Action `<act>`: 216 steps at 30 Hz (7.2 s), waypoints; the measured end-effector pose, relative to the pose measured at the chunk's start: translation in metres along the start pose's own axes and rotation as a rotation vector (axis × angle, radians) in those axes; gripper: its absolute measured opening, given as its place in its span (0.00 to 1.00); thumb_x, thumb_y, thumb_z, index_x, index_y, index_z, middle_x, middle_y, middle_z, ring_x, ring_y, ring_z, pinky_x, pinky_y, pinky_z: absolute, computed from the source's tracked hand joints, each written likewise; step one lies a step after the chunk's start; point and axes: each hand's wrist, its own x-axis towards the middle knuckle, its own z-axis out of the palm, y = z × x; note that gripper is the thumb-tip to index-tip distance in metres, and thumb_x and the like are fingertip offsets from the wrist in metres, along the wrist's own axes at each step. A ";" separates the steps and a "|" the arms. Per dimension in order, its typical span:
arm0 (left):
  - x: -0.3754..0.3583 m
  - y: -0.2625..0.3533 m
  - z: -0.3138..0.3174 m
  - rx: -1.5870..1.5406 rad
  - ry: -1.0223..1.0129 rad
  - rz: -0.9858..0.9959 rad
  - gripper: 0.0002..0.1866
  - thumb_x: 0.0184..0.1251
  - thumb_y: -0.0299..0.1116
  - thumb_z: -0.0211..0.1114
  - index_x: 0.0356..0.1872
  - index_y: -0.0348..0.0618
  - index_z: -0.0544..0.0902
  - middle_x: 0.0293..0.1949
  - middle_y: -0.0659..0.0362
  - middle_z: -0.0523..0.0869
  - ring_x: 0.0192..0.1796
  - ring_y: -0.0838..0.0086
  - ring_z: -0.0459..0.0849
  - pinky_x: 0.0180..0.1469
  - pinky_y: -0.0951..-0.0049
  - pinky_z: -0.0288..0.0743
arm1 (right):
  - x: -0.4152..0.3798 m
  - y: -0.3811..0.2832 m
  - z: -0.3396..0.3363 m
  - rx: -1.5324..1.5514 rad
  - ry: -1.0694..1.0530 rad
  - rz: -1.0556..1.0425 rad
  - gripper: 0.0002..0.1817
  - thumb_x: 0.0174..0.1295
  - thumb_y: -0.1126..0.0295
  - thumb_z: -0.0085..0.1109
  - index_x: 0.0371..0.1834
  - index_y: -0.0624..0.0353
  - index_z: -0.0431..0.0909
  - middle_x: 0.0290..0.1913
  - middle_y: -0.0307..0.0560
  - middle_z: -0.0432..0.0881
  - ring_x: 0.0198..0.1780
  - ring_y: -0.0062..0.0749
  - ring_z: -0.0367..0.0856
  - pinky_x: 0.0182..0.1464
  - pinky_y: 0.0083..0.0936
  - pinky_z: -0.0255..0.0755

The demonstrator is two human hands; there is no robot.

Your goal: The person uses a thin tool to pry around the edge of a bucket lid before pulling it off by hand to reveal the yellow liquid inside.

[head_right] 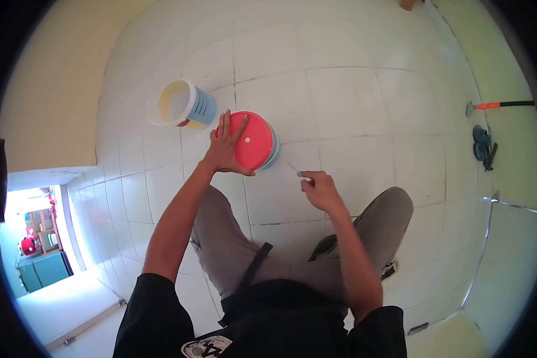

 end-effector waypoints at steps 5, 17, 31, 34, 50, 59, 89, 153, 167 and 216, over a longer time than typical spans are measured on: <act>-0.006 0.000 0.000 -0.131 0.045 0.001 0.88 0.16 0.75 0.86 0.90 0.61 0.48 0.84 0.31 0.46 0.86 0.38 0.50 0.67 0.32 0.64 | -0.033 -0.057 -0.108 0.131 0.025 -0.208 0.17 0.77 0.71 0.59 0.64 0.65 0.85 0.37 0.46 0.88 0.31 0.26 0.83 0.38 0.27 0.81; -0.016 0.055 0.024 -0.199 0.179 -0.362 0.79 0.30 0.77 0.83 0.87 0.59 0.53 0.81 0.38 0.52 0.83 0.39 0.53 0.70 0.29 0.63 | 0.064 0.098 0.010 0.466 0.006 -0.171 0.29 0.79 0.49 0.62 0.27 0.65 0.87 0.21 0.31 0.69 0.29 0.17 0.65 0.34 0.22 0.59; -0.005 0.053 0.030 -0.228 0.144 -0.431 0.76 0.36 0.83 0.77 0.87 0.60 0.54 0.80 0.39 0.54 0.84 0.38 0.51 0.72 0.28 0.59 | 0.126 0.113 0.066 0.671 -0.086 -0.288 0.31 0.77 0.52 0.67 0.18 0.63 0.82 0.18 0.35 0.76 0.25 0.18 0.68 0.32 0.25 0.62; -0.007 0.052 0.034 -0.190 0.197 -0.417 0.75 0.36 0.82 0.78 0.87 0.59 0.55 0.80 0.40 0.54 0.84 0.39 0.52 0.71 0.28 0.60 | 0.140 0.118 0.065 0.639 -0.094 -0.315 0.31 0.76 0.52 0.68 0.17 0.64 0.82 0.17 0.35 0.76 0.25 0.19 0.69 0.32 0.25 0.63; -0.009 0.055 0.031 -0.192 0.227 -0.370 0.74 0.36 0.78 0.81 0.87 0.58 0.56 0.79 0.41 0.56 0.82 0.40 0.55 0.68 0.28 0.63 | 0.164 0.118 0.033 0.373 -0.123 -0.338 0.34 0.72 0.48 0.71 0.13 0.61 0.78 0.13 0.34 0.71 0.21 0.18 0.65 0.29 0.25 0.60; -0.008 0.058 0.023 -0.178 0.152 -0.383 0.75 0.37 0.74 0.81 0.89 0.61 0.51 0.81 0.39 0.54 0.82 0.37 0.54 0.71 0.29 0.60 | 0.212 0.107 0.029 0.543 -0.554 -0.353 0.32 0.68 0.51 0.75 0.11 0.59 0.78 0.14 0.35 0.73 0.20 0.19 0.66 0.28 0.26 0.59; 0.001 0.065 0.019 -0.154 0.143 -0.420 0.75 0.34 0.74 0.82 0.88 0.61 0.54 0.79 0.32 0.51 0.82 0.33 0.52 0.67 0.28 0.60 | 0.172 0.099 0.020 0.493 -0.328 -0.338 0.30 0.74 0.57 0.71 0.16 0.63 0.74 0.15 0.33 0.67 0.23 0.17 0.57 0.27 0.28 0.52; -0.018 0.050 0.003 -0.223 0.092 -0.339 0.82 0.25 0.79 0.82 0.89 0.61 0.51 0.81 0.23 0.43 0.83 0.27 0.45 0.69 0.26 0.56 | 0.097 -0.063 -0.045 -0.831 -0.198 -0.243 0.25 0.81 0.56 0.56 0.30 0.65 0.84 0.25 0.57 0.81 0.27 0.48 0.80 0.36 0.47 0.77; -0.024 0.040 0.012 -0.233 0.201 -0.235 0.78 0.24 0.77 0.82 0.87 0.65 0.58 0.79 0.24 0.49 0.81 0.29 0.50 0.69 0.29 0.58 | 0.170 -0.052 -0.065 -0.812 -0.362 -0.557 0.23 0.74 0.52 0.67 0.27 0.60 0.86 0.19 0.55 0.78 0.22 0.49 0.75 0.30 0.43 0.70; -0.036 0.030 0.015 -0.240 0.185 -0.171 0.78 0.23 0.75 0.84 0.87 0.67 0.58 0.83 0.25 0.47 0.84 0.33 0.49 0.70 0.32 0.60 | 0.080 -0.063 -0.007 -0.835 -0.302 -0.296 0.11 0.82 0.69 0.49 0.48 0.65 0.78 0.28 0.67 0.82 0.33 0.68 0.82 0.41 0.56 0.76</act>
